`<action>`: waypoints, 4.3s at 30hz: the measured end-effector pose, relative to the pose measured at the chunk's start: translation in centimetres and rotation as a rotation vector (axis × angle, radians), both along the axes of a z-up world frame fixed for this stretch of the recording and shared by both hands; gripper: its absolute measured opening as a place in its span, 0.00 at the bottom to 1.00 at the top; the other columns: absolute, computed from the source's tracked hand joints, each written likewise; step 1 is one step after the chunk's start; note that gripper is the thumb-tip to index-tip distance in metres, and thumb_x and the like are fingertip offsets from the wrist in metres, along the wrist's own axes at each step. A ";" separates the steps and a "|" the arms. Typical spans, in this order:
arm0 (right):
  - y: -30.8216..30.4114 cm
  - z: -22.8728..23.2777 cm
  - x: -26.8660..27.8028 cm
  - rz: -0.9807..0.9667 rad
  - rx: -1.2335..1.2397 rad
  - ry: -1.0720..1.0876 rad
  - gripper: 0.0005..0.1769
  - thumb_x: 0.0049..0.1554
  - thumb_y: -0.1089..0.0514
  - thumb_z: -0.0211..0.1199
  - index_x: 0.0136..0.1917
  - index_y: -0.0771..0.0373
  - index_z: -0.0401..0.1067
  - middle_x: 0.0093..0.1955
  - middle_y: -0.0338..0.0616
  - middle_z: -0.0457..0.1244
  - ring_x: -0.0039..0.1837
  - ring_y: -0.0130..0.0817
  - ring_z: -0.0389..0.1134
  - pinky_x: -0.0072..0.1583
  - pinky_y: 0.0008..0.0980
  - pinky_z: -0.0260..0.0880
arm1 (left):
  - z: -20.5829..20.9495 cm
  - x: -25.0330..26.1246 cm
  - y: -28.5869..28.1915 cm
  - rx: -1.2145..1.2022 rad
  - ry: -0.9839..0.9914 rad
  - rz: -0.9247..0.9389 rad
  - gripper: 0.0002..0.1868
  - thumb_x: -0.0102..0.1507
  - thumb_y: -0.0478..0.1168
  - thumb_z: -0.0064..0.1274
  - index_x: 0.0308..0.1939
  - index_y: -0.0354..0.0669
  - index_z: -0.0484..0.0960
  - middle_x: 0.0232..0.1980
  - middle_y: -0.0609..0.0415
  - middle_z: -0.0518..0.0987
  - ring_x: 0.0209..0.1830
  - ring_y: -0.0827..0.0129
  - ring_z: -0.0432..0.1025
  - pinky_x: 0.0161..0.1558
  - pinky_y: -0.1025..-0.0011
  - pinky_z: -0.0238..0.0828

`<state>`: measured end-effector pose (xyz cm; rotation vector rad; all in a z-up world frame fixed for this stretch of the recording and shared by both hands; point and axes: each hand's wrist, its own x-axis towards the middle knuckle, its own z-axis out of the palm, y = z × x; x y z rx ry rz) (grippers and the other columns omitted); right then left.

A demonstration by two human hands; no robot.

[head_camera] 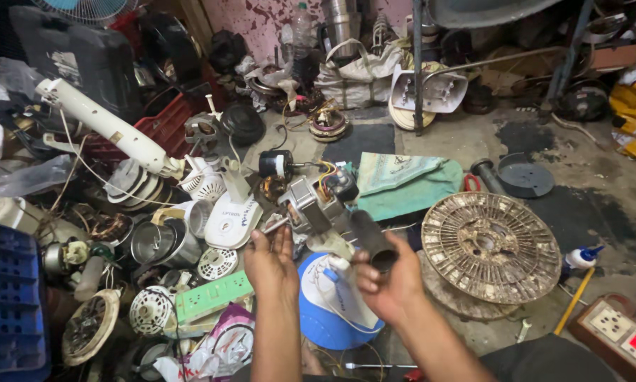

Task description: The person is repairing an electric motor by manipulating wires and components with a screwdriver and pliers. They adjust internal wiring, test connections, and use tools to secure parts within the motor housing.

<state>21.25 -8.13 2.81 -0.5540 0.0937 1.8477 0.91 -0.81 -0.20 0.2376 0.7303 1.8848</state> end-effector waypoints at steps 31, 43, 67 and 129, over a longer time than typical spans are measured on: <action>1.7 3.1 2.9 -0.150 0.461 -0.655 0.28 0.48 0.57 0.58 0.62 0.65 0.62 0.65 0.48 0.68 0.50 0.41 0.72 0.47 0.37 0.73 | -4.9 -5.2 7.9 0.015 -0.101 -0.323 0.22 0.63 0.45 0.54 0.58 0.42 0.73 0.54 0.53 0.82 0.54 0.64 0.78 0.62 0.62 0.74; -4.6 1.9 -0.1 0.219 0.769 -0.914 0.44 0.46 0.55 0.65 0.74 0.67 0.59 0.52 0.48 0.69 0.47 0.29 0.71 0.46 0.31 0.73 | 8.4 -9.6 3.8 -0.277 0.849 -0.692 0.43 0.61 0.73 0.35 0.63 0.49 0.83 0.51 0.58 0.84 0.48 0.77 0.73 0.46 0.73 0.64; -8.2 -9.7 3.8 -0.147 0.447 -1.741 0.40 0.58 0.57 0.63 0.79 0.64 0.51 0.71 0.63 0.57 0.70 0.50 0.62 0.67 0.42 0.60 | 6.4 -8.5 7.2 0.198 1.234 -0.552 0.18 0.63 0.46 0.58 0.51 0.39 0.88 0.43 0.58 0.86 0.42 0.77 0.76 0.48 0.77 0.72; 8.3 2.7 0.5 -0.095 0.868 -1.468 0.29 0.69 0.40 0.40 0.66 0.61 0.71 0.50 0.39 0.66 0.51 0.28 0.65 0.48 0.31 0.68 | 6.0 -9.3 4.6 0.184 1.267 -0.010 0.24 0.65 0.50 0.59 0.57 0.36 0.80 0.51 0.49 0.83 0.51 0.70 0.76 0.54 0.70 0.71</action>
